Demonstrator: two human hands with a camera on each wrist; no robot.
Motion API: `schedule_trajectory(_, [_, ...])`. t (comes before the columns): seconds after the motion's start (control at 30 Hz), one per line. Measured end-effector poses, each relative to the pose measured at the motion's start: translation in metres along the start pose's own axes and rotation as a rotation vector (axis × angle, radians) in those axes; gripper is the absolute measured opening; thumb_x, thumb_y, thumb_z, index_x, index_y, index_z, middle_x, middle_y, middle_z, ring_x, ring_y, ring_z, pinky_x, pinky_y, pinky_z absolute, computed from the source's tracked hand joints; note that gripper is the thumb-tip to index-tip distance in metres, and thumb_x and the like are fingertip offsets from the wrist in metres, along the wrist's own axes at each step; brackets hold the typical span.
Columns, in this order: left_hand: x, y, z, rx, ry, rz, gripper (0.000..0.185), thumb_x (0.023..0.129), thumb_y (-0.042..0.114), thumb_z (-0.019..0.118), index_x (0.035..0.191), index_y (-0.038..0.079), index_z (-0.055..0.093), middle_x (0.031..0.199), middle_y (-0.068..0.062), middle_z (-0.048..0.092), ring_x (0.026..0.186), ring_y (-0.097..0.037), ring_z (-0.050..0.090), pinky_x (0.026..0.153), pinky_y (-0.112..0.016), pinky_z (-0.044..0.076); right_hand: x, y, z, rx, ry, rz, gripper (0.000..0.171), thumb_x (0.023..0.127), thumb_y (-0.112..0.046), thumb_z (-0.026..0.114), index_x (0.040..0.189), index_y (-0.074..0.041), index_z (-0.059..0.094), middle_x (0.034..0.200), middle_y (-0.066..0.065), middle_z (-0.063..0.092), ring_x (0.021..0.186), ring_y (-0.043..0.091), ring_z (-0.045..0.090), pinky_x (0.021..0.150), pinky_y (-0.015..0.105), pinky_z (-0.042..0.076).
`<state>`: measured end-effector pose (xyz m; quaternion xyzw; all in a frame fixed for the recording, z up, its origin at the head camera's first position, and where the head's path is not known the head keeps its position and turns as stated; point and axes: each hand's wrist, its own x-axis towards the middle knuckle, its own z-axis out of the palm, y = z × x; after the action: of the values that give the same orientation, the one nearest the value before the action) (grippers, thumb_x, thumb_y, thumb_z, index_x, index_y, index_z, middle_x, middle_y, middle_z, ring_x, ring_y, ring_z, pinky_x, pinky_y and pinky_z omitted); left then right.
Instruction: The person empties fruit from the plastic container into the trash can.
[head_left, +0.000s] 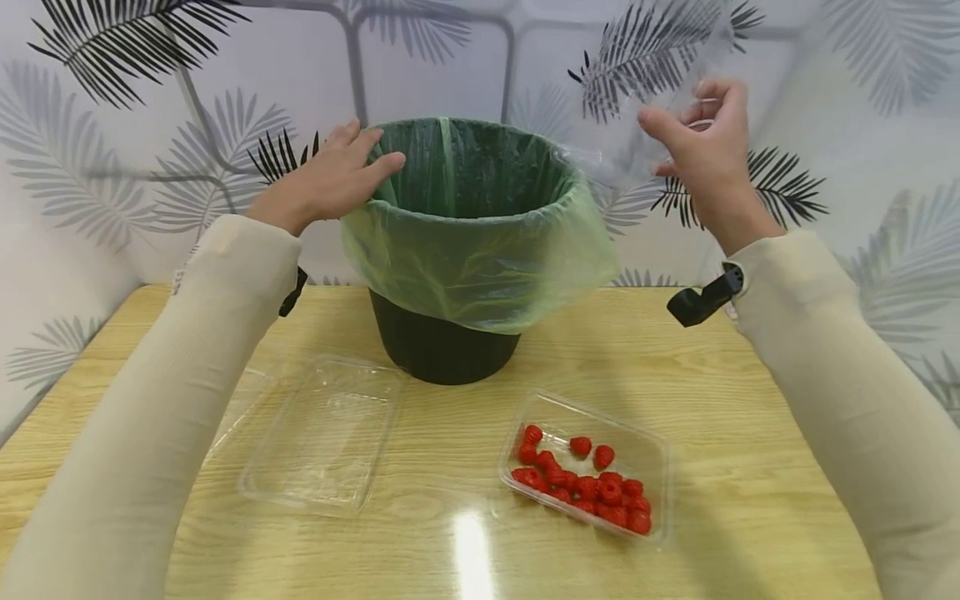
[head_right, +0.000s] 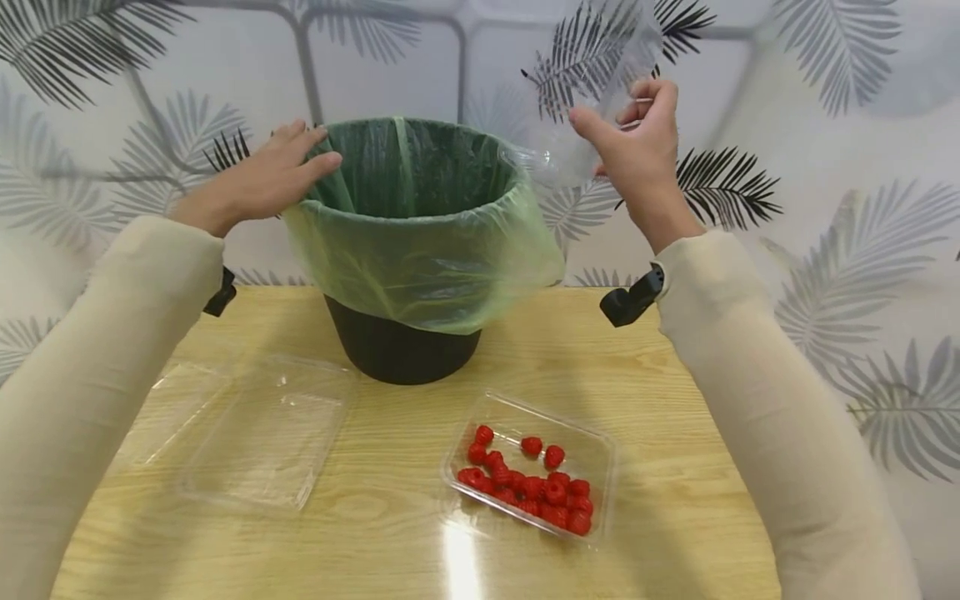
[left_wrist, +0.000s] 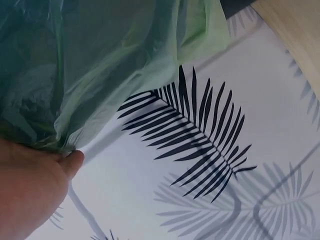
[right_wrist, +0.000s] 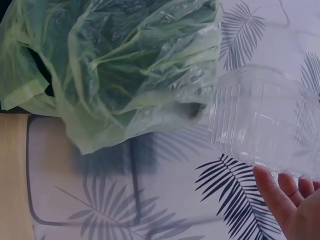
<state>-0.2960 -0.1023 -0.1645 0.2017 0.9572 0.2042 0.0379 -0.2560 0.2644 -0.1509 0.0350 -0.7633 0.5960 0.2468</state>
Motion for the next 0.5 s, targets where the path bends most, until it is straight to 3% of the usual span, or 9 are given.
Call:
schedule_trajectory(0.13, [0.0, 0.0, -0.002, 0.034, -0.028, -0.011, 0.074, 0.099, 0.057, 0.014, 0.153, 0.011, -0.01, 0.155, -0.011, -0.027, 0.144, -0.03, -0.023, 0.117, -0.056, -0.006, 0.0, 0.007, -0.007, 0.135, 0.029, 0.066, 0.052, 0.083, -0.021, 0.073, 0.116, -0.018, 0.033, 0.1, -0.003, 0.032, 0.09, 0.011, 0.048, 0.052, 0.02, 0.053])
schedule_trajectory(0.33, [0.001, 0.004, -0.003, 0.057, -0.041, -0.016, 0.075, 0.099, 0.056, 0.013, 0.153, 0.008, -0.009, 0.156, -0.016, -0.023, 0.145, -0.034, -0.019, 0.117, -0.056, -0.004, -0.002, 0.014, -0.02, 0.243, 0.054, 0.1, 0.051, 0.083, -0.019, 0.073, 0.117, -0.016, 0.035, 0.107, -0.002, 0.033, 0.091, 0.014, 0.044, 0.048, 0.023, 0.053])
schedule_trajectory(0.5, [0.001, 0.004, -0.003, 0.056, -0.041, -0.026, 0.076, 0.099, 0.056, 0.012, 0.153, 0.005, -0.007, 0.156, -0.017, -0.022, 0.145, -0.035, -0.017, 0.117, -0.056, -0.002, -0.005, 0.017, -0.029, 0.26, 0.075, 0.121, 0.053, 0.083, -0.019, 0.073, 0.12, -0.016, 0.034, 0.11, -0.003, 0.033, 0.095, 0.014, 0.043, 0.049, 0.023, 0.054])
